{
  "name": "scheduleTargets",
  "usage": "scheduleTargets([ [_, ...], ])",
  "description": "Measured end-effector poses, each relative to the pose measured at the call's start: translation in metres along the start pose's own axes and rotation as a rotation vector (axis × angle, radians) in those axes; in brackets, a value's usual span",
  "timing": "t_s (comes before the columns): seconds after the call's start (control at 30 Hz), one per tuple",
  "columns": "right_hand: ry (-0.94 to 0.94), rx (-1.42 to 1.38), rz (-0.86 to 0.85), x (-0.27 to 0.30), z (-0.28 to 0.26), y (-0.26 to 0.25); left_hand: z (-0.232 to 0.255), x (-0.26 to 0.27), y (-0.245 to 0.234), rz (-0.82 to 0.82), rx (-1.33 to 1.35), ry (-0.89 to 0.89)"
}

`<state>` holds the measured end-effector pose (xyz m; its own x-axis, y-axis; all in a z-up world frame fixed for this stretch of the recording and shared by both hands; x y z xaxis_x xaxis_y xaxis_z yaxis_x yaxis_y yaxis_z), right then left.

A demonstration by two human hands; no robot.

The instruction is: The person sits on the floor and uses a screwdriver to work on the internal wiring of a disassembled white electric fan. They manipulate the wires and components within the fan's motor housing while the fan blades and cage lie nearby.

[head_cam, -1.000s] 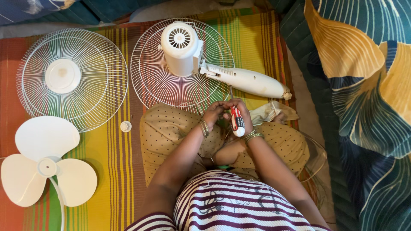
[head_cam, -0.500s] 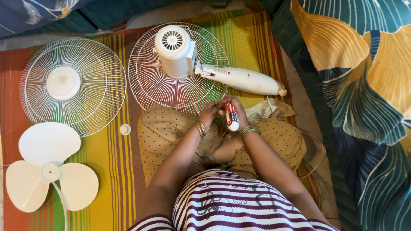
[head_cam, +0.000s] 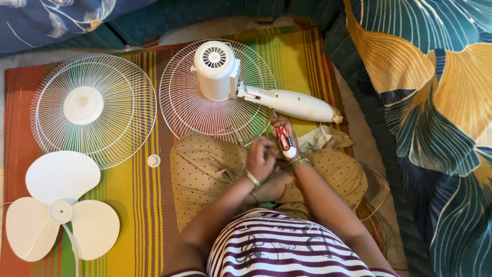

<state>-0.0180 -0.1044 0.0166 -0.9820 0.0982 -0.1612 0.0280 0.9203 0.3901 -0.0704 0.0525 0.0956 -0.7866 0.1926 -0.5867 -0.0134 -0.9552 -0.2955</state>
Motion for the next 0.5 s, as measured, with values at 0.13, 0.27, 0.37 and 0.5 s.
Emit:
scheduleTargets([
  [0.13,0.016,0.017,-0.093,0.012,-0.017,0.027,0.086,0.006,-0.018,-0.069,-0.065,0.487],
  [0.27,-0.211,0.607,-0.130,0.027,-0.069,0.074,0.098,0.001,0.004,-0.144,-0.222,0.554],
  [0.37,-0.189,0.607,-0.074,0.027,-0.079,0.075,0.077,-0.002,0.015,-0.255,-0.244,0.563],
  [0.5,-0.405,0.988,-0.003,0.039,-0.087,0.062,0.072,-0.021,0.019,-0.214,-0.131,0.666],
])
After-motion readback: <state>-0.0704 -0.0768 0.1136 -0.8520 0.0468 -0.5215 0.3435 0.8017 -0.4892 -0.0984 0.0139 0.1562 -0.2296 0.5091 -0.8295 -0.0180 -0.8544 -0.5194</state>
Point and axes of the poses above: each hand's wrist, its own x-axis away from the middle knuckle, its own y-axis out of the palm, z = x × y, the point moved 7 cm from there along -x, towards the middle knuckle, and after that the axes turned 3 degrees about y, right-handed, at the moved point
